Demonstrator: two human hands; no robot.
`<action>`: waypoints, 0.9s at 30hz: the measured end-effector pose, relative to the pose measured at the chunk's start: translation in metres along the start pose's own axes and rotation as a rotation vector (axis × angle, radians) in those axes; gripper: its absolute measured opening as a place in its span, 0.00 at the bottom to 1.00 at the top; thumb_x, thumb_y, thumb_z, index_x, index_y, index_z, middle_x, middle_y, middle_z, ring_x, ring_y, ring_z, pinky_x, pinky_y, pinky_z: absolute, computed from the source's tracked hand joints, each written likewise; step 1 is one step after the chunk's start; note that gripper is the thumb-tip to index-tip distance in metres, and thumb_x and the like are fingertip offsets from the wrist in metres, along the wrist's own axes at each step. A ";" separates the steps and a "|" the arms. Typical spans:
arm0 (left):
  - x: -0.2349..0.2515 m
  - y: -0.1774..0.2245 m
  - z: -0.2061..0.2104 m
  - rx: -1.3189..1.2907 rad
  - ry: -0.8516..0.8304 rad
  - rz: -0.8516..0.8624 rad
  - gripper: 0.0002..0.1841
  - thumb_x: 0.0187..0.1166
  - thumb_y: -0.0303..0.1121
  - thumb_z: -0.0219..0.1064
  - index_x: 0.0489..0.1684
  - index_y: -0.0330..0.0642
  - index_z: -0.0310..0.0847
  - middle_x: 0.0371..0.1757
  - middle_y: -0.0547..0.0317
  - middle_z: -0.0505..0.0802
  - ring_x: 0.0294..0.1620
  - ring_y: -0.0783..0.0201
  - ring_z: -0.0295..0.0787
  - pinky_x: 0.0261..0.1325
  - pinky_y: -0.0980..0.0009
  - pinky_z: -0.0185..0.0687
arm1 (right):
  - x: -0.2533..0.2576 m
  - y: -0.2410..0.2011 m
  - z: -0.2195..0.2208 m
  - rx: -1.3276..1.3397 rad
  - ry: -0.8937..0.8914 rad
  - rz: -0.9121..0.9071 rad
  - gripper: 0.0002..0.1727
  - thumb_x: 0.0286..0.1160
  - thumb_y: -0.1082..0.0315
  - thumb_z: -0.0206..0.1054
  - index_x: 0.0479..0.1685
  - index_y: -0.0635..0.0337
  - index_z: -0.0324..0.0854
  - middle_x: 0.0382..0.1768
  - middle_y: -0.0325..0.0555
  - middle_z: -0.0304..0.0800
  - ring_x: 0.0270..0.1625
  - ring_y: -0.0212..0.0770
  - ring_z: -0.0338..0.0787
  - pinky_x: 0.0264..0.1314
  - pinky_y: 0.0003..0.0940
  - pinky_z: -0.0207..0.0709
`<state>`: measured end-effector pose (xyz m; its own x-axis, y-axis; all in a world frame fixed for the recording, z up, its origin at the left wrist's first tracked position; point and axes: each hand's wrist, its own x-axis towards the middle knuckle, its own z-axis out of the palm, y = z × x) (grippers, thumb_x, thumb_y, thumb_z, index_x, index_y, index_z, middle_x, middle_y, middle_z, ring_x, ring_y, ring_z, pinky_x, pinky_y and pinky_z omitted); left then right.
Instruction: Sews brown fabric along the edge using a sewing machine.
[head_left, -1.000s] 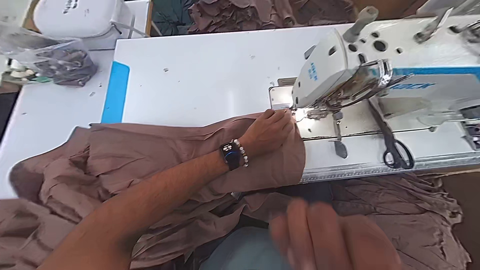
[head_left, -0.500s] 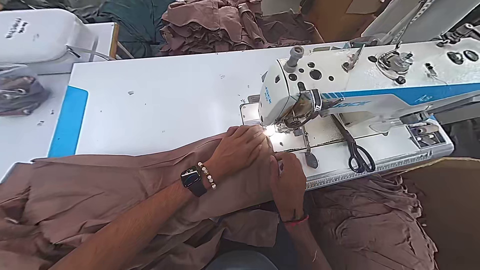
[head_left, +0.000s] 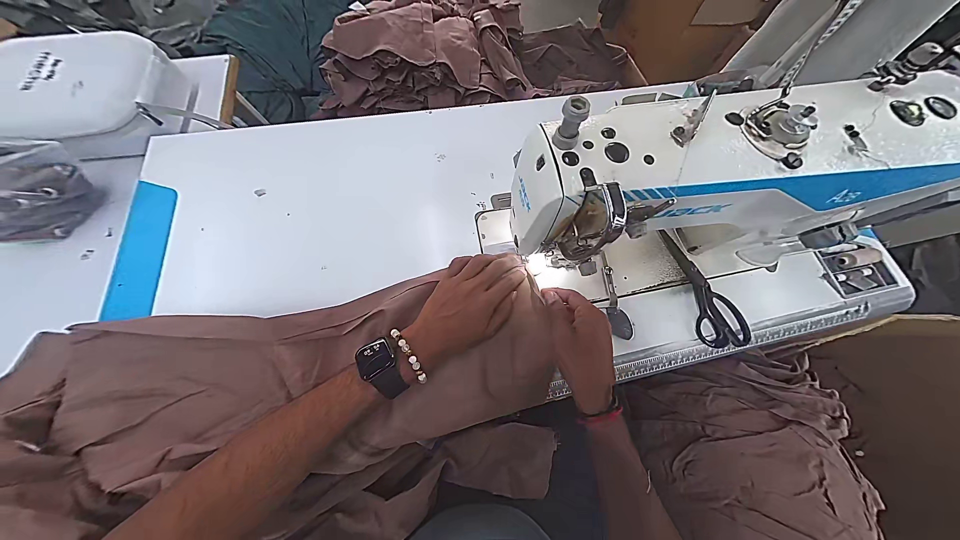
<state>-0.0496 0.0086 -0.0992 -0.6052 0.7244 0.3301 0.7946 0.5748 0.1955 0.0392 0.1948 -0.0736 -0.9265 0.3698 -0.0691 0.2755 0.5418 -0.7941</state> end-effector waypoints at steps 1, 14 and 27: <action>0.000 0.000 0.000 -0.002 0.003 0.001 0.21 0.91 0.45 0.49 0.71 0.54 0.85 0.76 0.63 0.85 0.80 0.60 0.75 0.80 0.55 0.66 | 0.000 -0.001 0.001 -0.013 -0.013 0.015 0.15 0.87 0.54 0.61 0.52 0.48 0.92 0.26 0.33 0.91 0.26 0.31 0.85 0.32 0.36 0.80; -0.001 -0.003 0.000 0.031 -0.029 0.021 0.23 0.90 0.48 0.49 0.74 0.61 0.83 0.77 0.65 0.85 0.80 0.61 0.75 0.79 0.55 0.65 | -0.029 -0.006 0.026 -0.504 0.214 -0.333 0.19 0.82 0.66 0.58 0.62 0.59 0.91 0.28 0.44 0.95 0.19 0.41 0.89 0.17 0.39 0.79; 0.014 0.015 -0.004 0.063 0.014 -0.139 0.18 0.88 0.40 0.51 0.60 0.44 0.87 0.69 0.56 0.89 0.80 0.55 0.77 0.82 0.55 0.69 | -0.002 -0.022 0.022 -0.504 0.078 -0.262 0.23 0.87 0.60 0.51 0.64 0.54 0.91 0.27 0.45 0.94 0.24 0.48 0.92 0.22 0.47 0.81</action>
<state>-0.0462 0.0257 -0.0883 -0.7085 0.6309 0.3162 0.6980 0.6925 0.1822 0.0295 0.1657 -0.0689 -0.9640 0.2186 0.1514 0.1447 0.9088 -0.3913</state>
